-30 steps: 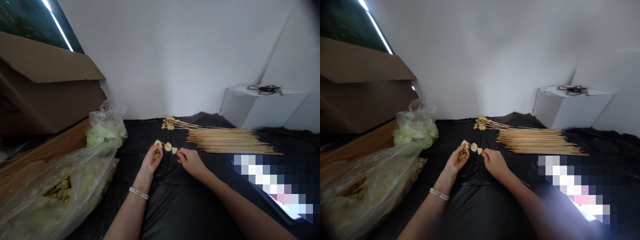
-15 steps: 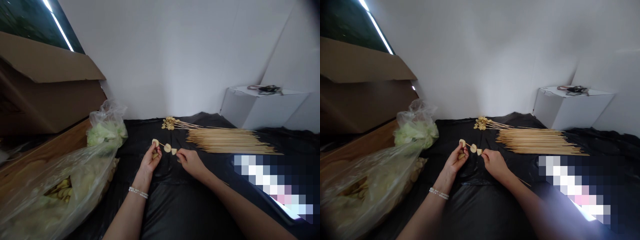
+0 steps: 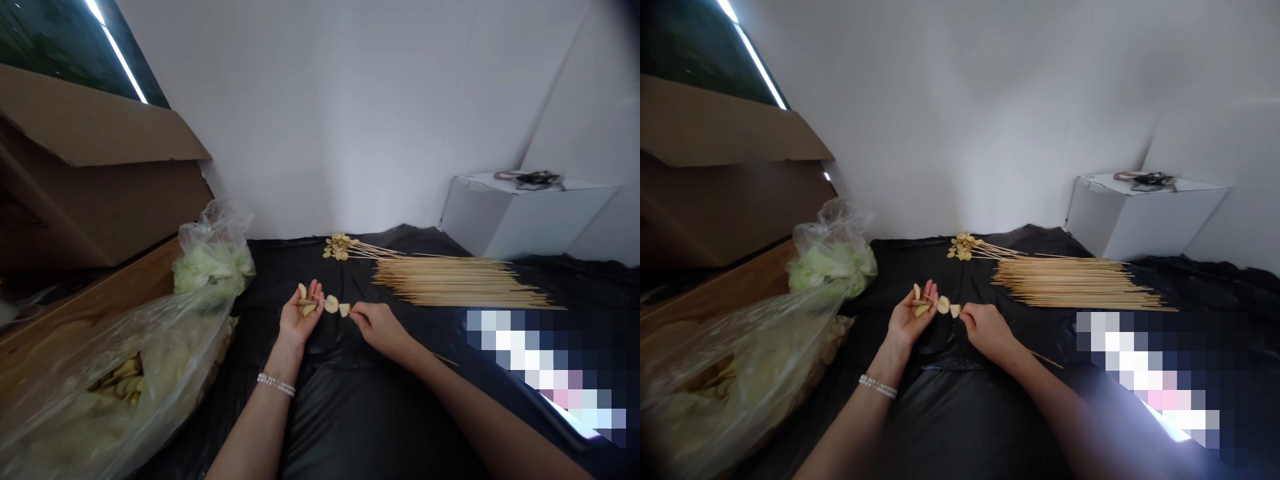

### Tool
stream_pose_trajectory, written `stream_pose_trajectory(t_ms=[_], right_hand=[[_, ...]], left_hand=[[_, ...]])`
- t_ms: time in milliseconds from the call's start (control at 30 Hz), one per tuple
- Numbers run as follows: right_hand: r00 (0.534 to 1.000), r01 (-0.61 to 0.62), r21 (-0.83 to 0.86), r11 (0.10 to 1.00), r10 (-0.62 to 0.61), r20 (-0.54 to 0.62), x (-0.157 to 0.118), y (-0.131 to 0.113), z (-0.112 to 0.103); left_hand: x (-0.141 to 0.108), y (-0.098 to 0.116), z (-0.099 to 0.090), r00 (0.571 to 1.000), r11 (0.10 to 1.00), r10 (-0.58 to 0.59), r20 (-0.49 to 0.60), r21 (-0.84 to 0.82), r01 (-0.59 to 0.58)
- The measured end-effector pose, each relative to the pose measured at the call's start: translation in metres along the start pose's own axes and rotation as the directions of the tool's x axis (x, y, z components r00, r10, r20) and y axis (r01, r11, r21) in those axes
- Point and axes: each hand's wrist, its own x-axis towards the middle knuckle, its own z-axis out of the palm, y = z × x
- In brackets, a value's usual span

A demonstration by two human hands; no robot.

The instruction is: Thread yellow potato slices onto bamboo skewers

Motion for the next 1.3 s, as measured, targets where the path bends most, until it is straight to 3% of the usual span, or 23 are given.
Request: stream_pose_trajectory(t_ms=[267,367,500,733,967,1300], right_hand=[[0.999,0.032,0.064,0.997,-0.031,-0.013,-0.001,-0.003,0.000],[0.997,-0.041,0.218,0.975,0.053,-0.048,0.001,-0.005,0.000],[0.986,-0.147,0.432,0.890,0.169,-0.012,0.002,-0.009,0.002],[0.993,0.011,0.236,0.972,0.017,-0.118,-0.006,-0.018,0.005],[0.994,-0.060,0.192,0.980,0.077,-0.079,-0.005,-0.016,0.005],[0.987,0.001,0.198,0.980,0.030,-0.155,-0.004,-0.019,-0.002]], left_hand=[[-0.002,0.000,0.000,0.999,1.000,0.021,0.039,0.000,-0.021],[-0.002,-0.008,-0.001,0.999,0.999,-0.014,0.029,0.033,0.013],[-0.006,-0.030,0.000,0.987,0.989,-0.135,0.081,0.063,0.130],[-0.016,-0.055,0.002,0.951,0.955,-0.266,0.158,0.174,0.239],[-0.016,-0.059,-0.001,0.932,0.941,-0.295,0.212,0.232,0.245],[-0.017,-0.053,0.002,0.949,0.950,-0.260,0.178,0.224,0.218]])
